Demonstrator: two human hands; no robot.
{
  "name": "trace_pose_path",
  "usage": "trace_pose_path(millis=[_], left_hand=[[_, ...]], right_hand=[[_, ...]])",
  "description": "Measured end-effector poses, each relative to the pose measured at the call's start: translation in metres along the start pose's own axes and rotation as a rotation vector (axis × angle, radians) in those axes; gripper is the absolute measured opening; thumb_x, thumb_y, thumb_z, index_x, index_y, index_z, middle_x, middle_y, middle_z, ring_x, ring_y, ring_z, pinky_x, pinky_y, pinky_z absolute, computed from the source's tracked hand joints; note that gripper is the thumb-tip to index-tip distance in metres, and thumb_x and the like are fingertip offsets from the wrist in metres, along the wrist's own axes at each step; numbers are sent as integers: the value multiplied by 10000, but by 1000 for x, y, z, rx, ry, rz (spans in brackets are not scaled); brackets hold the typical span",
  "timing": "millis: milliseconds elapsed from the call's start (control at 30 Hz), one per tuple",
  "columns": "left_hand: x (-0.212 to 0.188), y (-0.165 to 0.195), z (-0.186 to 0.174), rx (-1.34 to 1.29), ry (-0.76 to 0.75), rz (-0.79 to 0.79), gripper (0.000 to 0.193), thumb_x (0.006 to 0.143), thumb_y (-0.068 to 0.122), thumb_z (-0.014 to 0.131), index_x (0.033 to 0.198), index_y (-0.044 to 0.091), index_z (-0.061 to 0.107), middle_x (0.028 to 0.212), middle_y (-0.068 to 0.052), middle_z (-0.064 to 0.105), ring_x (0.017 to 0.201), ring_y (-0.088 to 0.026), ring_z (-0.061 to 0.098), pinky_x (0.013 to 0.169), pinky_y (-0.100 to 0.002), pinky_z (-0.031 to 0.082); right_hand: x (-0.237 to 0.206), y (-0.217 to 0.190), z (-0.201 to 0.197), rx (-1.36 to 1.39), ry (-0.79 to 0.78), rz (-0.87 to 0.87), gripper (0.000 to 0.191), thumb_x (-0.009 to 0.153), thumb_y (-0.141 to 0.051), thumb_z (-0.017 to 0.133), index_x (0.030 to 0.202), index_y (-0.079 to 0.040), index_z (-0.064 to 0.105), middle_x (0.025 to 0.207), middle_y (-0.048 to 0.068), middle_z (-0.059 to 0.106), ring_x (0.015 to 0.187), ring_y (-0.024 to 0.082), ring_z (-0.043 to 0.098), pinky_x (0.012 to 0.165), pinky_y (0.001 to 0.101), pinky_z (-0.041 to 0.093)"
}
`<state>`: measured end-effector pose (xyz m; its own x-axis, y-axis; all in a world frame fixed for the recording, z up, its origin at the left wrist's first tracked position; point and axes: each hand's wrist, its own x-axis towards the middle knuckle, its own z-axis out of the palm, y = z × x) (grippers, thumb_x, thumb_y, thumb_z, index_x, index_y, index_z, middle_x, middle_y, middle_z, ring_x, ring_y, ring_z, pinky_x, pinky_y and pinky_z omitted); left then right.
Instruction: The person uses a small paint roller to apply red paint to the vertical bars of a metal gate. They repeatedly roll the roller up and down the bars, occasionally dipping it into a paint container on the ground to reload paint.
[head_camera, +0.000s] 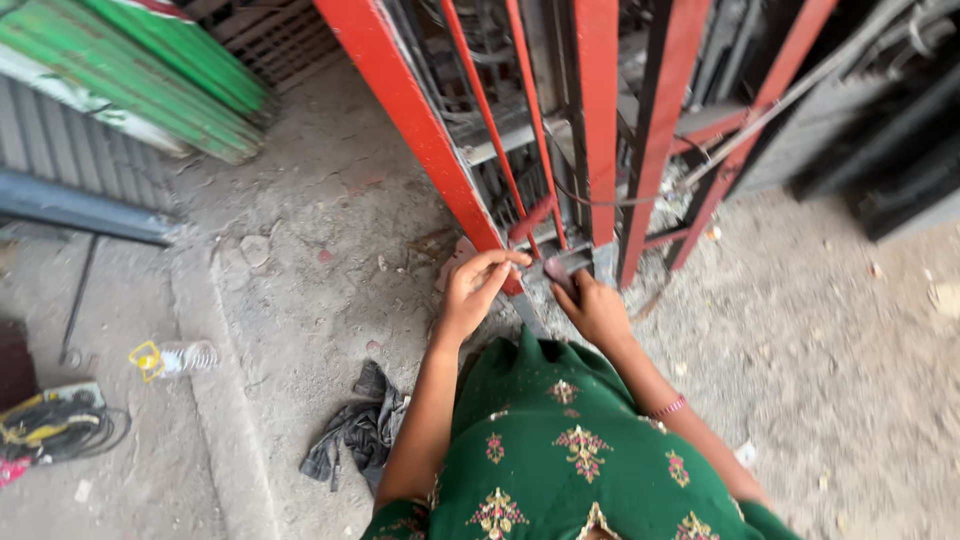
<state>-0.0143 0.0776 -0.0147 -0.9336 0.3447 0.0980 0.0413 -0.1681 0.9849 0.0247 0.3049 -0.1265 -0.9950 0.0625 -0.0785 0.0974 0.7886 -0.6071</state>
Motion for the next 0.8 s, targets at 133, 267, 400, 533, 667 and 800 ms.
trace_pose_path(millis=[133, 267, 400, 533, 667, 800], left_hand=[[-23, -15, -6, 32, 143, 19, 204, 1072, 90, 562, 1160, -30, 703, 1154, -71, 734, 985, -122, 677, 923, -280, 545], [-55, -37, -10, 53, 233, -18, 207, 1068, 84, 571, 1169, -39, 703, 1156, -92, 736, 978, -129, 662, 920, -282, 532], [-74, -54, -9, -6, 301, 21, 196, 1063, 82, 567, 1164, -39, 684, 1163, -95, 733, 977, -132, 671, 919, -289, 546], [-74, -56, -2, -23, 330, 57, 203, 1057, 76, 566, 1165, -47, 685, 1161, -107, 733, 979, -142, 674, 911, -292, 543], [-67, -50, 10, -21, 321, 92, 213, 1073, 81, 553, 1175, -48, 688, 1176, -105, 725, 983, -136, 661, 915, -290, 538], [-50, -44, 17, -23, 261, 81, 234, 1106, 106, 537, 1209, -41, 686, 1140, -85, 718, 988, -122, 650, 935, -280, 527]], right_hand=[[-7, 13, -10, 114, 3, -113, 458, 912, -430, 704, 992, 18, 660, 732, 255, 683, 698, 448, 679, 622, 509, 526], [-4, 24, -16, 218, -45, -48, 459, 921, -408, 712, 1069, 25, 682, 719, 251, 674, 651, 405, 688, 606, 468, 518], [0, 30, -17, 301, -40, -97, 443, 877, -373, 763, 1042, 30, 684, 702, 228, 672, 597, 334, 689, 587, 423, 525], [0, 34, -16, 327, -95, -115, 423, 871, -352, 768, 1051, 20, 677, 704, 213, 678, 557, 280, 646, 580, 409, 518], [0, 36, -17, 378, -63, -300, 407, 885, -334, 759, 1097, 4, 678, 780, 208, 681, 585, 228, 637, 594, 385, 532], [4, 43, -20, 296, -109, -264, 416, 879, -314, 781, 1129, 2, 674, 752, 193, 680, 576, 254, 627, 569, 394, 508]])
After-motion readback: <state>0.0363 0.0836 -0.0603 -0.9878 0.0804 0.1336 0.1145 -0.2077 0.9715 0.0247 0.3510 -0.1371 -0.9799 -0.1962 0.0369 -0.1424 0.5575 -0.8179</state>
